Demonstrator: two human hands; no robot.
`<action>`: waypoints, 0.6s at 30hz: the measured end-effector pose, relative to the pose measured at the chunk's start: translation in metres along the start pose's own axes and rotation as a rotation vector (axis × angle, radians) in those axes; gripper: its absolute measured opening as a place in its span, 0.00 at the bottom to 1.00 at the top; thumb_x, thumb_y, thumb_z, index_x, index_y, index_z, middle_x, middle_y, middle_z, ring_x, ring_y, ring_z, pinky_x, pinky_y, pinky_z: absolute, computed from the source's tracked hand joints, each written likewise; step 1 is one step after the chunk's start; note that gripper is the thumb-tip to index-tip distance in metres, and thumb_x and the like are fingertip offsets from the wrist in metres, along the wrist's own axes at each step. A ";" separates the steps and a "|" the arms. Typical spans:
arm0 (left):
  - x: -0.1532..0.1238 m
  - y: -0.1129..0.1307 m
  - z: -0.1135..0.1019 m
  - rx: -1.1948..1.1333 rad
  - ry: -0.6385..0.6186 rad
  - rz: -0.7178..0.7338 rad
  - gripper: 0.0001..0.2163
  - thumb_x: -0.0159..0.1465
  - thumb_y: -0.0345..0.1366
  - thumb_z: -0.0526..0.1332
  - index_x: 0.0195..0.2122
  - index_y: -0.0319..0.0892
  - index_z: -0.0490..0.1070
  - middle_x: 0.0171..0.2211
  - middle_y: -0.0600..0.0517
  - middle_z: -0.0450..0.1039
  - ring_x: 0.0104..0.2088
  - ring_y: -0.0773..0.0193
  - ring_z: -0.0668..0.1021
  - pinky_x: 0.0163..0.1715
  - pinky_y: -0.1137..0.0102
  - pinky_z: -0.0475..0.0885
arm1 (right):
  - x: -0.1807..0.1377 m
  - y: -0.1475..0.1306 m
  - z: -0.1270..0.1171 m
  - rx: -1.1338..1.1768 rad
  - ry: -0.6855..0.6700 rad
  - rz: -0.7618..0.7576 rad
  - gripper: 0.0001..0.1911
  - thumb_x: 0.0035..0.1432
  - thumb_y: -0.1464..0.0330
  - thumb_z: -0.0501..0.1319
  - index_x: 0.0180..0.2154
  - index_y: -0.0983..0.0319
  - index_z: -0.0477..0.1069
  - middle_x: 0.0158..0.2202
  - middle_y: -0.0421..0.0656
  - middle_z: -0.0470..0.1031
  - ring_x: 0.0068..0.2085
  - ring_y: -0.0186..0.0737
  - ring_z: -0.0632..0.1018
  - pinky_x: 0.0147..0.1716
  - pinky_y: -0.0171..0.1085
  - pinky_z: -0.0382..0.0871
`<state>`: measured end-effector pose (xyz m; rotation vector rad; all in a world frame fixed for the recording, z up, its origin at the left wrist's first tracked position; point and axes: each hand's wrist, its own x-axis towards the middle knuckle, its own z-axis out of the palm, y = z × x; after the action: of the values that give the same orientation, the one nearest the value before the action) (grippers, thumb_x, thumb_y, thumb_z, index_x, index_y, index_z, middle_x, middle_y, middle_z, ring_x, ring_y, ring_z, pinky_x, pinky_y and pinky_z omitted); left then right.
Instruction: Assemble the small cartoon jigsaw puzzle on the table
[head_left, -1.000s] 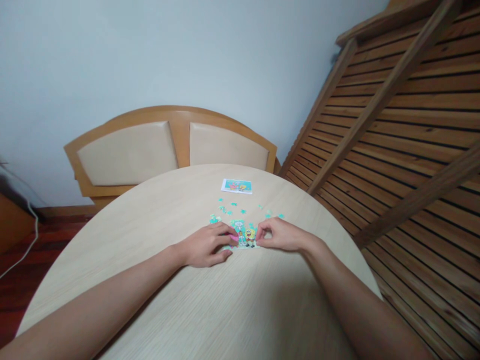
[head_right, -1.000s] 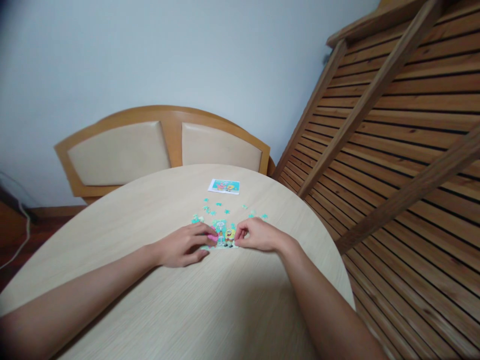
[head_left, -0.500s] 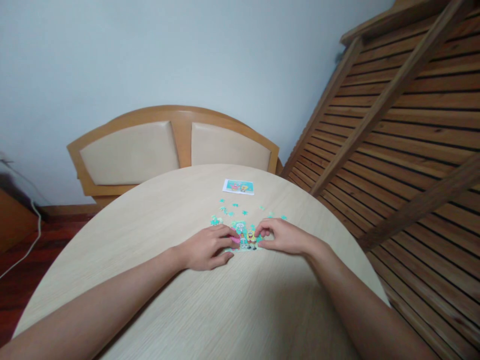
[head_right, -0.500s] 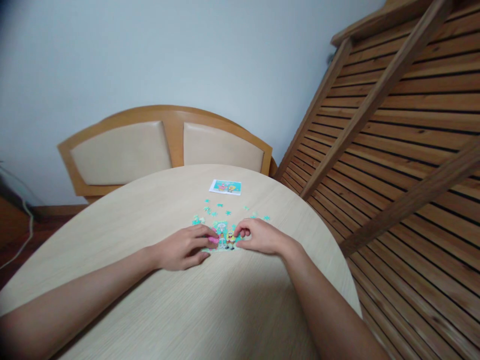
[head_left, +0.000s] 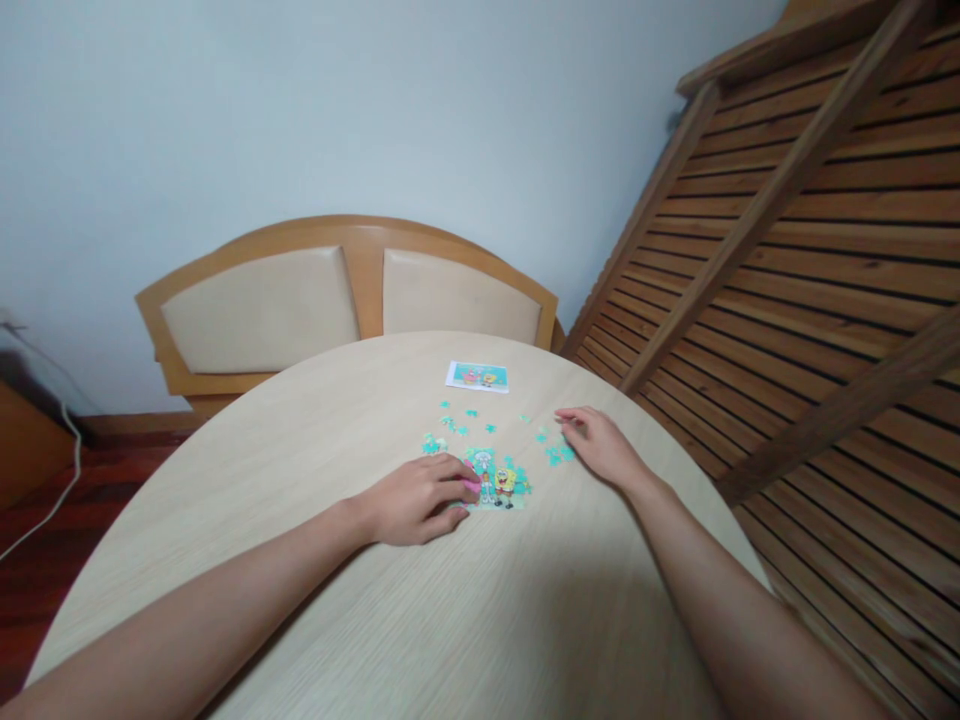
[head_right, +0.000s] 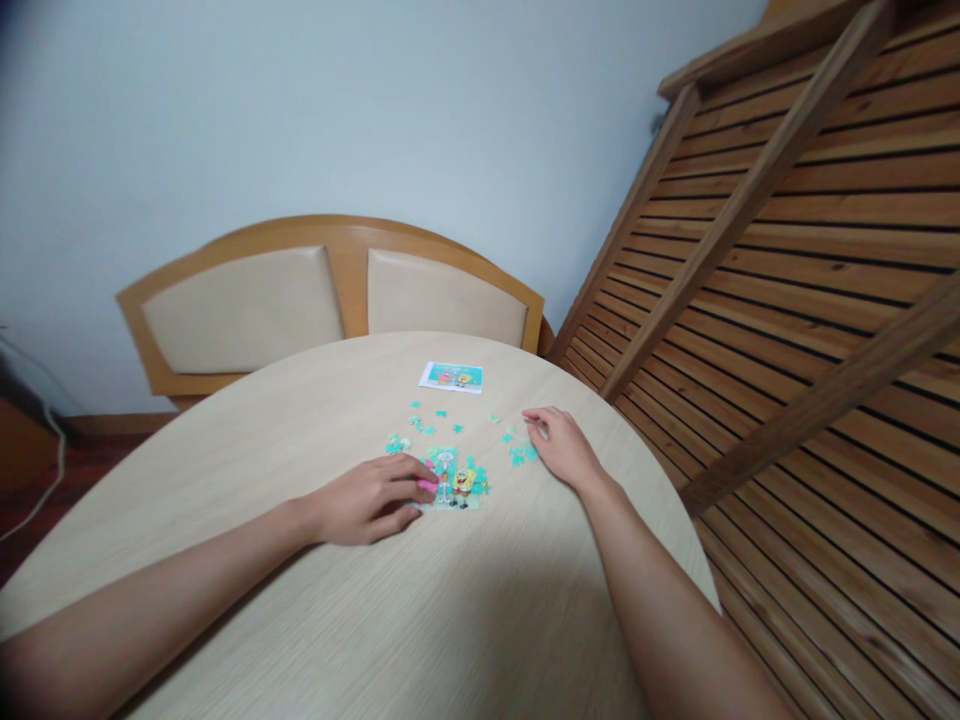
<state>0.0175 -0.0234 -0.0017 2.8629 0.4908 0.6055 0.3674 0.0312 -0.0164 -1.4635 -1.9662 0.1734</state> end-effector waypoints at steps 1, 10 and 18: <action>0.000 0.000 0.000 0.002 -0.002 -0.002 0.11 0.69 0.35 0.56 0.50 0.42 0.72 0.52 0.43 0.73 0.54 0.54 0.75 0.57 0.58 0.71 | 0.000 0.004 0.003 -0.020 0.001 0.000 0.15 0.63 0.67 0.57 0.47 0.62 0.76 0.48 0.51 0.79 0.49 0.49 0.77 0.53 0.48 0.69; 0.001 0.002 -0.001 0.001 -0.017 -0.019 0.10 0.69 0.35 0.55 0.48 0.41 0.72 0.51 0.44 0.73 0.53 0.55 0.75 0.56 0.59 0.71 | 0.000 0.006 0.021 -0.008 -0.131 -0.031 0.23 0.63 0.73 0.49 0.54 0.62 0.74 0.54 0.47 0.78 0.55 0.46 0.75 0.59 0.47 0.67; 0.001 0.004 -0.001 0.002 -0.010 -0.031 0.10 0.69 0.35 0.56 0.49 0.42 0.72 0.51 0.44 0.73 0.53 0.55 0.75 0.56 0.58 0.71 | -0.001 -0.027 0.023 -0.169 -0.144 0.036 0.24 0.69 0.59 0.52 0.61 0.59 0.69 0.61 0.47 0.72 0.60 0.53 0.70 0.59 0.54 0.63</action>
<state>0.0190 -0.0264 0.0009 2.8529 0.5328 0.5859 0.3321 0.0270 -0.0216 -1.6358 -2.1139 0.1347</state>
